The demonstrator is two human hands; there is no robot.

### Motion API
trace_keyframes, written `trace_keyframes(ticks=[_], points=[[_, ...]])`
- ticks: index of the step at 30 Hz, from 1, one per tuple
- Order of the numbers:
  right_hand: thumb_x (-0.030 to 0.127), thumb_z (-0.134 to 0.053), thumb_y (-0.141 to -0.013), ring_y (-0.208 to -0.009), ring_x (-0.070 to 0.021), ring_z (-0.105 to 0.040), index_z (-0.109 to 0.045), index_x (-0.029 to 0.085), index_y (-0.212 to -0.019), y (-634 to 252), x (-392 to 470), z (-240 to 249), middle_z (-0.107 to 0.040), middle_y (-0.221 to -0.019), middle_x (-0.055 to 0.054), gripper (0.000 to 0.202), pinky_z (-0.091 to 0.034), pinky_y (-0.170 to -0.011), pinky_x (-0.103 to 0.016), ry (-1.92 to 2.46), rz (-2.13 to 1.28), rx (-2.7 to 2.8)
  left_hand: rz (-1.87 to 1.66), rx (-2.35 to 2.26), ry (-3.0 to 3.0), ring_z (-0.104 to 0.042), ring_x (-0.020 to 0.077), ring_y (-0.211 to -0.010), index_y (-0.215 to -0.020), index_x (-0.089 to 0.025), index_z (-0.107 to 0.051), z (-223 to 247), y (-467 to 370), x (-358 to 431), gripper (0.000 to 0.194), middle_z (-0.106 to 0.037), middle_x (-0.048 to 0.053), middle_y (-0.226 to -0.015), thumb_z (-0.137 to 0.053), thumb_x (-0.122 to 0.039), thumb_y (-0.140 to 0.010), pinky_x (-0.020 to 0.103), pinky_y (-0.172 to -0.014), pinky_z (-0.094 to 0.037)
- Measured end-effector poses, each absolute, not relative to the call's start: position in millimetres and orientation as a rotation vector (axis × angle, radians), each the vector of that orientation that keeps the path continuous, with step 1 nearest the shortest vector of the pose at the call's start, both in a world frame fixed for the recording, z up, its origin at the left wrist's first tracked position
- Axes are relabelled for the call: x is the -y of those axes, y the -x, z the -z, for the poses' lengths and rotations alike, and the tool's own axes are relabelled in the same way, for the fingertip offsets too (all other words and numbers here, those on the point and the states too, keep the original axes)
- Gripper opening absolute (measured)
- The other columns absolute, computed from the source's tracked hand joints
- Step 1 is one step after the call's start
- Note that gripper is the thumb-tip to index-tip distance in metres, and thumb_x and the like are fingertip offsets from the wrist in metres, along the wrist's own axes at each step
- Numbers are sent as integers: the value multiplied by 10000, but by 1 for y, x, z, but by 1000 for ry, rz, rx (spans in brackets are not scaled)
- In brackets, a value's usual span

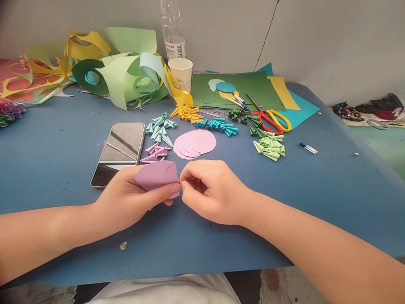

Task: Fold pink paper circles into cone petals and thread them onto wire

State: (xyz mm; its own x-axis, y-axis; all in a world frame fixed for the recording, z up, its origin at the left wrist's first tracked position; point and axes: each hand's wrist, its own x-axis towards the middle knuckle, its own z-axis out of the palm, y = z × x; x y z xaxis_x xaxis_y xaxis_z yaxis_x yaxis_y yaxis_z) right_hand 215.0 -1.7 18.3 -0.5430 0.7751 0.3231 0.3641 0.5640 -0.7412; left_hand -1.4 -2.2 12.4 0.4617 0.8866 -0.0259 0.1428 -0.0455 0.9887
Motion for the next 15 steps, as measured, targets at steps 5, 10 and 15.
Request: trace_keyframes(ticks=[5,10,15], points=[[104,-564,-890,-628,-113,-541,-663,143,-838,-215,2,-14,-667,-723,-24,118,-456,-589,-246,896,-766,2173,-709,-963,-1586,-598,96,-613,-752,-175,-655,-10,2,3,254,-632,-31,-660,-715,-337,-938,195,-581,-496],[102,-539,-912,-672,-127,-594,-659,139,-862,-216,2,-16,-724,-807,-65,135,-489,-626,-252,868,-876,2148,-723,-883,-1693,-486,87,-599,-750,-179,-589,-9,3,3,281,-530,-50,-638,-637,-315,-992,202,-542,-405],[120,-525,-931,-636,-117,-555,-679,131,-866,-216,2,-19,-672,-741,-38,168,-461,-591,-240,890,-942,2128,-748,-854,-1706,-356,82,-615,-706,-175,-506,-9,4,3,345,-413,-55,-659,-559,-276,-1031,215,-539,-316]])
